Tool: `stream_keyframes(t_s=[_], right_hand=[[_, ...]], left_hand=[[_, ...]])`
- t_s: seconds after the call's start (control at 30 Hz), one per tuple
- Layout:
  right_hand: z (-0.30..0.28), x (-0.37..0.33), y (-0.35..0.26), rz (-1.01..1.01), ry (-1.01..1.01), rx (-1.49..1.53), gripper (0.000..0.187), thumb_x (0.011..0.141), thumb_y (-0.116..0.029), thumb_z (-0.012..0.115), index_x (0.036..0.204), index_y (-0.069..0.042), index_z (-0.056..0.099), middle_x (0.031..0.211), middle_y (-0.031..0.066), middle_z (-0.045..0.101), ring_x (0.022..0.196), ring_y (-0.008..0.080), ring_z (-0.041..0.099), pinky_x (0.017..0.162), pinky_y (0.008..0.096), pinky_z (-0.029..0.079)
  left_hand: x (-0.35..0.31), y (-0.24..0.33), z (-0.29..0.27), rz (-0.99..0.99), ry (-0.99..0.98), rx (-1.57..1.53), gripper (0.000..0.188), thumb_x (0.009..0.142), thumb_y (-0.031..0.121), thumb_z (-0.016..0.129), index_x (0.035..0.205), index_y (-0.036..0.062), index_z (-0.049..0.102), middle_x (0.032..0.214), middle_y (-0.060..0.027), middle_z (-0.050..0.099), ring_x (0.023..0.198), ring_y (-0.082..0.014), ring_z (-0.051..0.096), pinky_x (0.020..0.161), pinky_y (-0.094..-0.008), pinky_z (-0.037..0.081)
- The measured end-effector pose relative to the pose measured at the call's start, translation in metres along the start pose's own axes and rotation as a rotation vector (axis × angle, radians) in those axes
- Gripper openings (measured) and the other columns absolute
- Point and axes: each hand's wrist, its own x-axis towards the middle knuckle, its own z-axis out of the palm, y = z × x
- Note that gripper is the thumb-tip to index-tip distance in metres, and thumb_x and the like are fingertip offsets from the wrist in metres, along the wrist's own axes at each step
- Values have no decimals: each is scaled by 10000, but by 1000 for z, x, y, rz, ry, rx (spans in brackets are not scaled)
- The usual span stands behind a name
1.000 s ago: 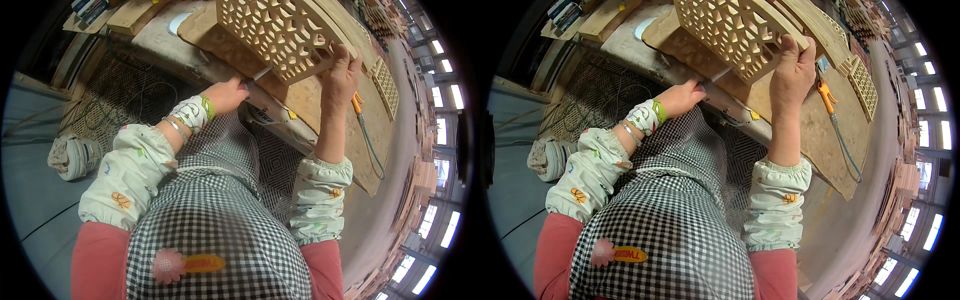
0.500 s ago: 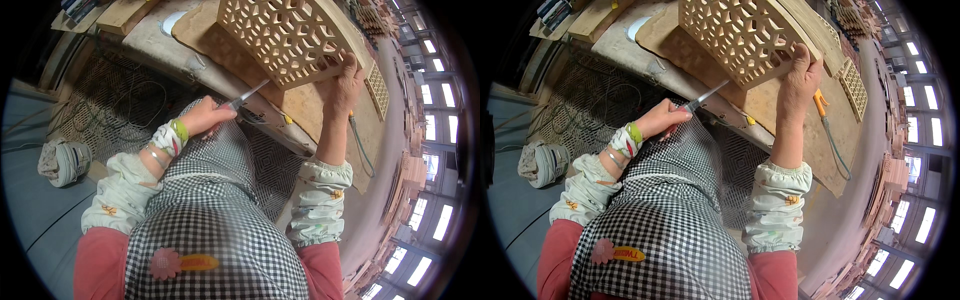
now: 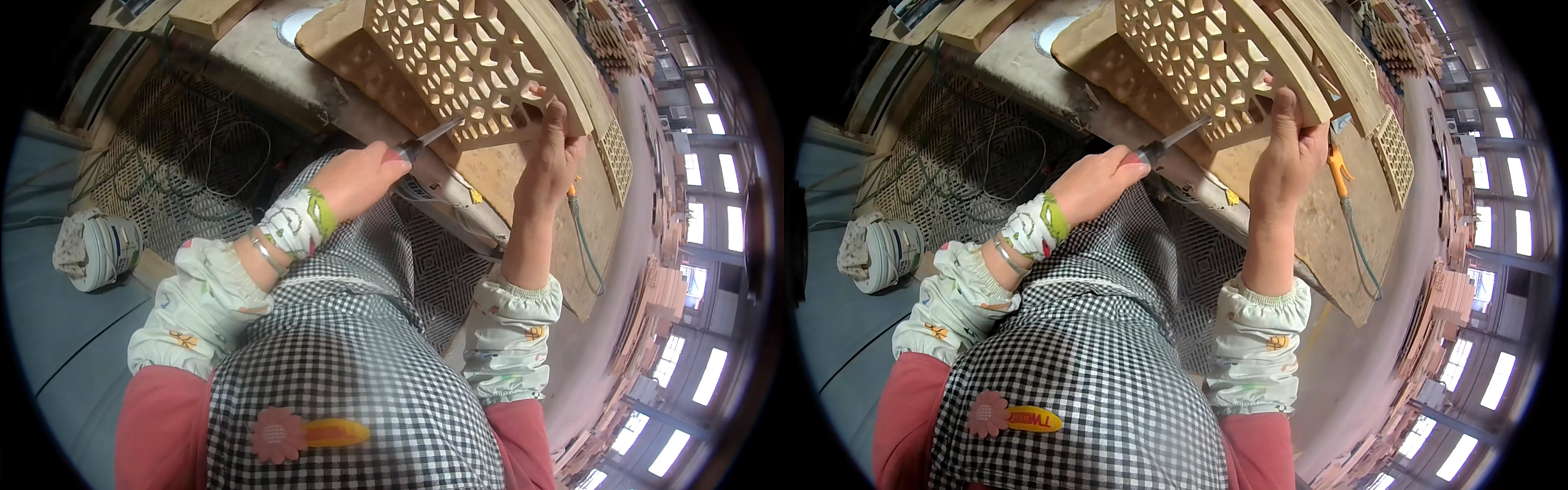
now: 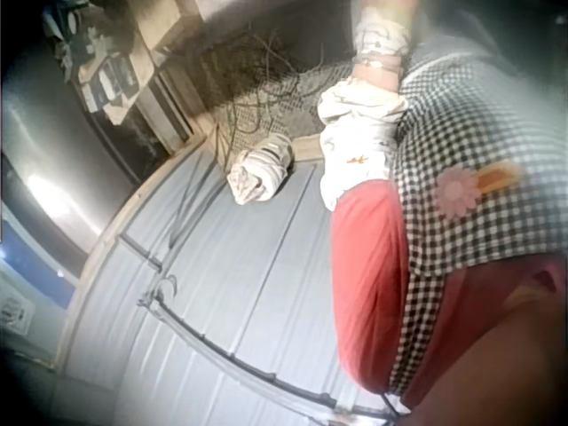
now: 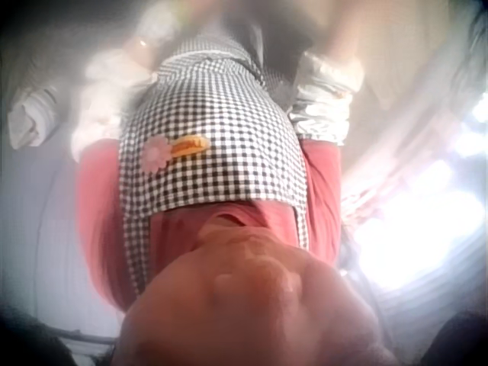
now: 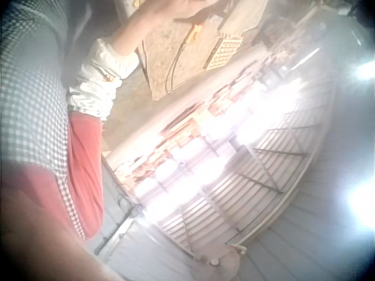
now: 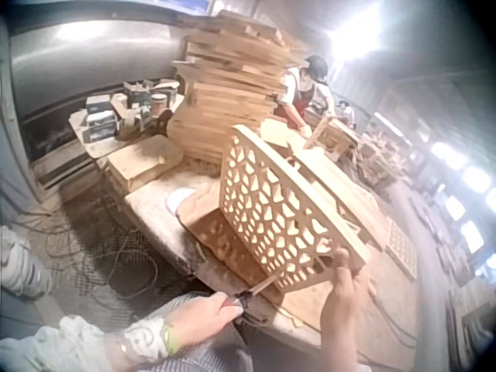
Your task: The person cleans and finishes wooden honeycomb panels by removing excess material with a small scraper and then using a handheld air tool to clear debris from the holes.
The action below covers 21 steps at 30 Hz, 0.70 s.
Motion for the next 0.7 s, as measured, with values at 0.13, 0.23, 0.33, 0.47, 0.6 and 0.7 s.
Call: stream_keyframes(t_s=[0.13, 0.23, 0.33, 0.47, 0.6, 0.7], right_hand=[[-2, -1, -2, 12, 13, -15, 346, 1030, -271, 619, 1226, 14, 616, 1151, 96, 688, 1056, 158, 637, 939, 317, 512], [-3, 0, -2, -18, 30, -92, 362, 1054, -299, 568, 1220, 20, 615, 1144, 109, 701, 1044, 166, 652, 905, 326, 551], [-7, 2, 0, 3, 25, -34, 362, 1050, -301, 575, 1214, 20, 613, 1145, 119, 701, 1048, 161, 650, 911, 319, 547], [-8, 5, -5, 10, 29, -74, 366, 1048, -300, 579, 1210, 27, 609, 1145, 131, 702, 1054, 162, 649, 915, 326, 553], [-11, 5, -3, 39, 31, -21, 364, 1046, -300, 583, 1211, 24, 611, 1150, 129, 702, 1048, 159, 649, 919, 318, 542], [-13, 5, -2, 32, 11, -37, 367, 1047, -299, 584, 1218, 25, 611, 1157, 121, 699, 1039, 154, 647, 923, 306, 525]], left_hand=[[10, 16, 5, -17, 7, 157, 438, 1000, 421, 514, 1098, 1, 592, 994, -268, 681, 942, -459, 653, 814, -507, 516], [7, 27, 7, -86, 30, 106, 404, 1012, 395, 493, 1105, 17, 597, 989, -267, 684, 949, -464, 655, 820, -522, 518], [5, 28, 8, -73, 30, 66, 408, 1011, 401, 492, 1094, 18, 604, 973, -266, 684, 934, -470, 651, 826, -518, 519], [16, 6, 13, 45, 37, 2, 441, 987, 423, 520, 1105, 10, 621, 934, -239, 696, 916, -453, 663, 844, -493, 524], [20, 9, 4, -68, -125, -275, 398, 992, 380, 532, 1045, -5, 618, 774, -125, 624, 643, -273, 623, 614, -369, 504], [19, 14, -7, -247, -282, -530, 352, 1008, 345, 531, 984, 1, 599, 656, -29, 535, 442, -129, 510, 424, -273, 423]])
